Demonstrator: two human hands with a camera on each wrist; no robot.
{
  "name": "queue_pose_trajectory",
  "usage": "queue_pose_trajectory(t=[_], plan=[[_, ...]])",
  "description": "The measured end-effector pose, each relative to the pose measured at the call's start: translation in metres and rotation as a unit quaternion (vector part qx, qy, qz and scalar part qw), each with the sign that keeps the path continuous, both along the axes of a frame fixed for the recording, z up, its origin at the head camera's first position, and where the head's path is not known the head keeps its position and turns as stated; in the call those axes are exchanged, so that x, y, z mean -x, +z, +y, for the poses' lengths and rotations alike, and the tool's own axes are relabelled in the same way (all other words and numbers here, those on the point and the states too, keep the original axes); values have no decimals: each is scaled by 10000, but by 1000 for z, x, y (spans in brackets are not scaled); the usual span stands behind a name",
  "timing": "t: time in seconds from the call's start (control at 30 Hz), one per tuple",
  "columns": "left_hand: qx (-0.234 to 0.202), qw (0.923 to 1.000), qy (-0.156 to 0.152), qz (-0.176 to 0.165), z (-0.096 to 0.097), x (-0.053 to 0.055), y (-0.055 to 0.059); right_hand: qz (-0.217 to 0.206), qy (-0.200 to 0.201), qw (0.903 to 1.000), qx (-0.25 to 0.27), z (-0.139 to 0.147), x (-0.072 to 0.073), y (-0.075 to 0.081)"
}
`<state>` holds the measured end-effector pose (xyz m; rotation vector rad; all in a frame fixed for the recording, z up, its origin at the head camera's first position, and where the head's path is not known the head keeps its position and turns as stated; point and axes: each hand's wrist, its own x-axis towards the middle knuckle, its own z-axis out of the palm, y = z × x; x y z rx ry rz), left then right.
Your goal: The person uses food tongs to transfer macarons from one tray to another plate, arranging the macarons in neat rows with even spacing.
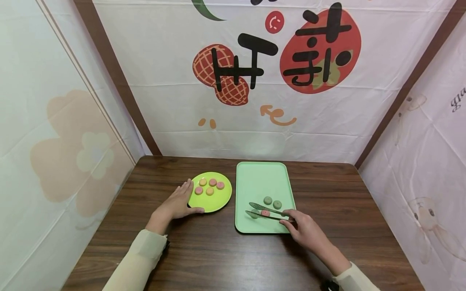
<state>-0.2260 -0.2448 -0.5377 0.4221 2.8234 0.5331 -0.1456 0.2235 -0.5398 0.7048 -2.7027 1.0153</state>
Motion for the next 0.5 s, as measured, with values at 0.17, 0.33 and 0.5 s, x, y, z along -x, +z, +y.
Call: queue_pose_trajectory(t=[0.17, 0.33, 0.5], plan=[[-4, 10000, -4, -18, 0, 0, 0, 52, 66, 10000, -2, 1, 0, -2], [-5, 10000, -8, -32, 0, 0, 0, 203, 113, 9997, -14, 3, 0, -6], [-11, 10000, -7, -28, 0, 1, -1, 311, 123, 9994, 2, 3, 0, -8]])
